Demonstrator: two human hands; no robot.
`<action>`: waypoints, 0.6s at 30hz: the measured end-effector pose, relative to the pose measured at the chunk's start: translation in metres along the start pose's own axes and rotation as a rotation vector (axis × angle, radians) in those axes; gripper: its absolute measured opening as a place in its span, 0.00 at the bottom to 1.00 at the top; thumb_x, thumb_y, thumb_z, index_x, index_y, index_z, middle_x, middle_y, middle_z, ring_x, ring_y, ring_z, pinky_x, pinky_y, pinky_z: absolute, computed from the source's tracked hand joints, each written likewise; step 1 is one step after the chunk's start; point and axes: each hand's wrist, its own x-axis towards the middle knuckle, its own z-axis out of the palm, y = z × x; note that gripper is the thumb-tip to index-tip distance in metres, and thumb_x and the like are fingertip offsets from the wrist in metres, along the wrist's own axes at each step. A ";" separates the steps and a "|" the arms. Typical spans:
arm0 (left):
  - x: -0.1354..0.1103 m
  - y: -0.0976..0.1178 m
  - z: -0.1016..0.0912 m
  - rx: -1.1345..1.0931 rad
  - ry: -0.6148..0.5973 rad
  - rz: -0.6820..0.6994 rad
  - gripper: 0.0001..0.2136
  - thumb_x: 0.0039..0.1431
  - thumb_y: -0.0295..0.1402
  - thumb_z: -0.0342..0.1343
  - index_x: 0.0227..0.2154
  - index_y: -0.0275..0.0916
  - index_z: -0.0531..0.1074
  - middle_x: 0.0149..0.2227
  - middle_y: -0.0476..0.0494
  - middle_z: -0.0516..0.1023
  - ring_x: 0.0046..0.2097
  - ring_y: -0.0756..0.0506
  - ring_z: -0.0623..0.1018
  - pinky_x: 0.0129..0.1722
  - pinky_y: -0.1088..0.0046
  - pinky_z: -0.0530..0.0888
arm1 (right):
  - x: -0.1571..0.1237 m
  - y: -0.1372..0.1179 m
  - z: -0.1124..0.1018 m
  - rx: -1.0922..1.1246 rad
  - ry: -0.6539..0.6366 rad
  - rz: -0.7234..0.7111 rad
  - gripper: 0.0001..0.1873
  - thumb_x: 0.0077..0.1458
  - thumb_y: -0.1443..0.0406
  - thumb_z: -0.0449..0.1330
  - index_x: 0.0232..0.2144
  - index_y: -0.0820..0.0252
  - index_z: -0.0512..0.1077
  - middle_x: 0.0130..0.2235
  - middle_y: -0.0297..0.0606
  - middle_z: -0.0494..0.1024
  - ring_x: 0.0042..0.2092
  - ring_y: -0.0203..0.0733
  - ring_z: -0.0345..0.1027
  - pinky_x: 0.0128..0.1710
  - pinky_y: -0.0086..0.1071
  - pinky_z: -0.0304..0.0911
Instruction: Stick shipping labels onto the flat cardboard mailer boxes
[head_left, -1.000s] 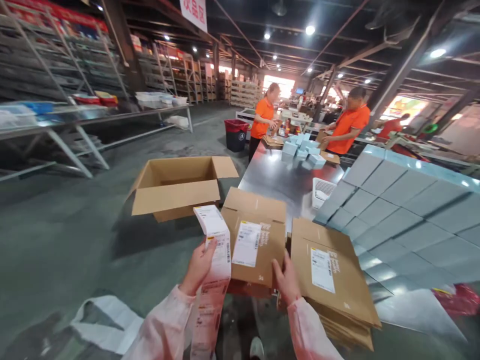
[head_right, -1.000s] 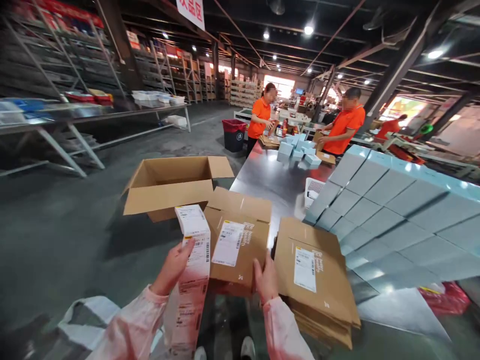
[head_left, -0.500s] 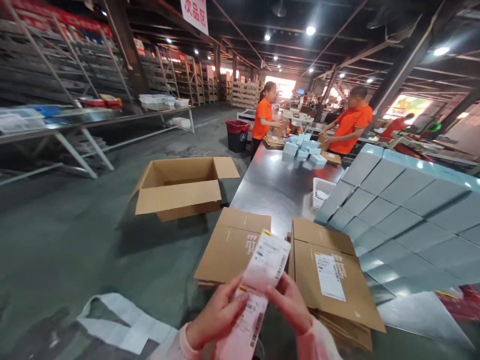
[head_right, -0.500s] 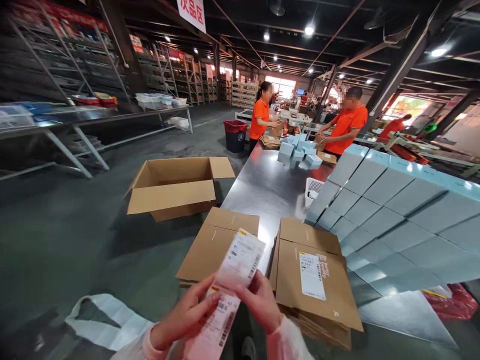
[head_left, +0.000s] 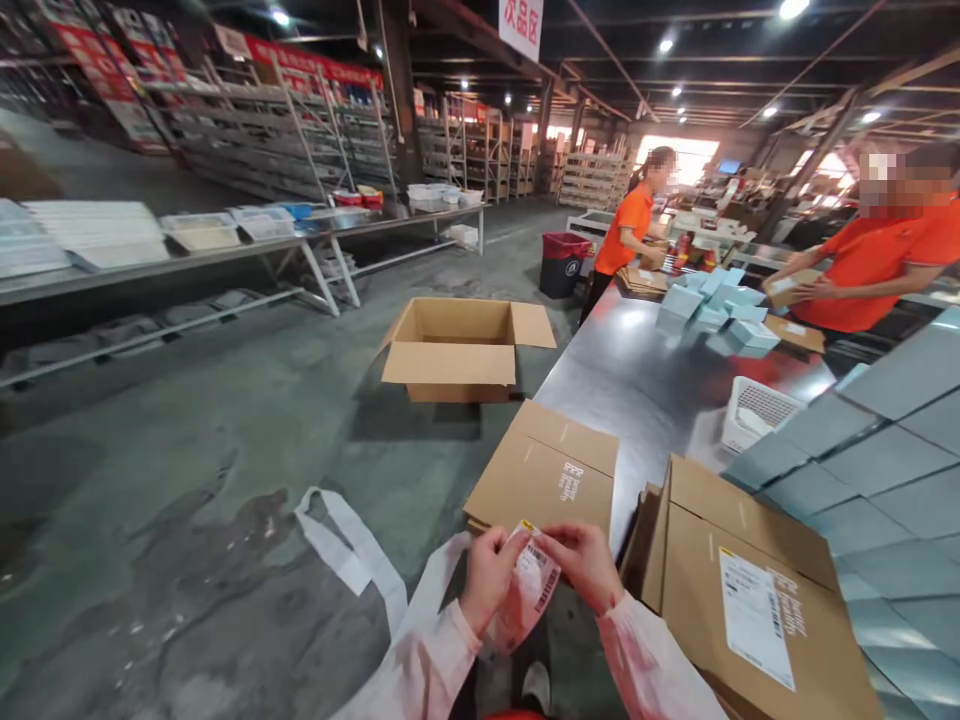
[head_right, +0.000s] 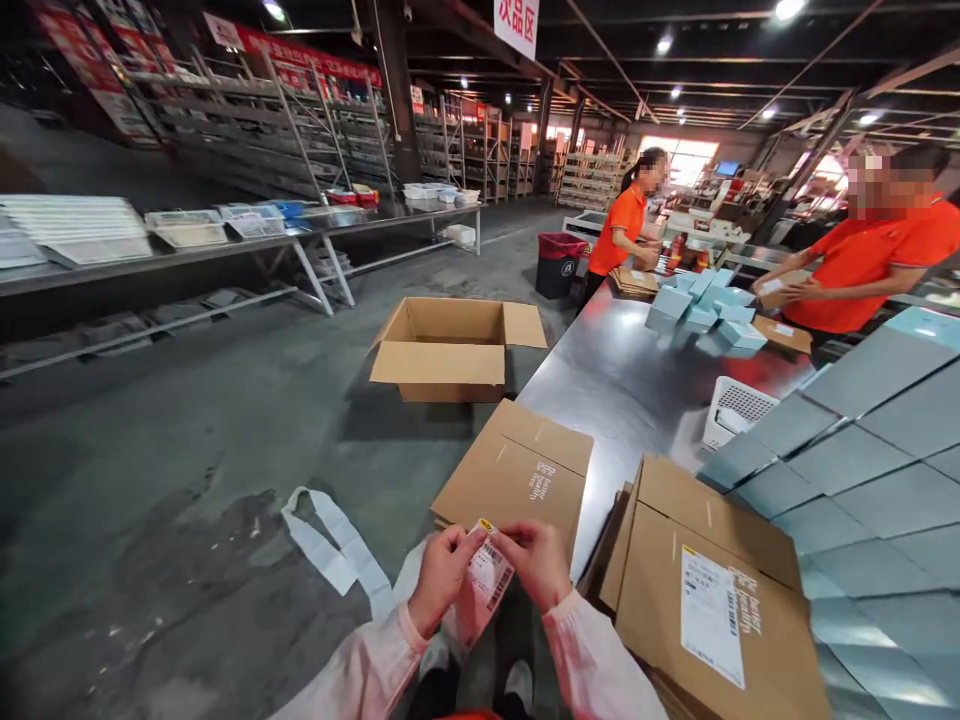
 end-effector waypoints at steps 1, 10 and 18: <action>0.001 -0.004 0.002 -0.020 0.014 -0.006 0.26 0.39 0.54 0.61 0.12 0.40 0.55 0.15 0.57 0.55 0.21 0.54 0.58 0.22 0.76 0.57 | 0.003 0.005 0.001 -0.008 0.004 0.009 0.25 0.37 0.47 0.66 0.27 0.63 0.78 0.28 0.43 0.80 0.31 0.46 0.73 0.32 0.36 0.67; 0.014 -0.064 -0.018 -0.239 -0.396 -0.346 0.32 0.28 0.51 0.70 0.33 0.29 0.77 0.33 0.36 0.81 0.33 0.43 0.77 0.36 0.68 0.71 | 0.126 0.018 -0.029 -0.560 0.372 -0.154 0.07 0.45 0.62 0.64 0.25 0.61 0.78 0.46 0.46 0.73 0.49 0.47 0.67 0.51 0.39 0.61; -0.038 -0.107 -0.087 -0.090 -0.426 -0.378 0.32 0.35 0.57 0.65 0.33 0.31 0.78 0.34 0.35 0.82 0.36 0.41 0.79 0.36 0.68 0.72 | 0.143 0.041 0.005 -1.169 0.188 -0.273 0.40 0.54 0.50 0.56 0.63 0.63 0.54 0.67 0.53 0.48 0.67 0.60 0.35 0.61 0.63 0.27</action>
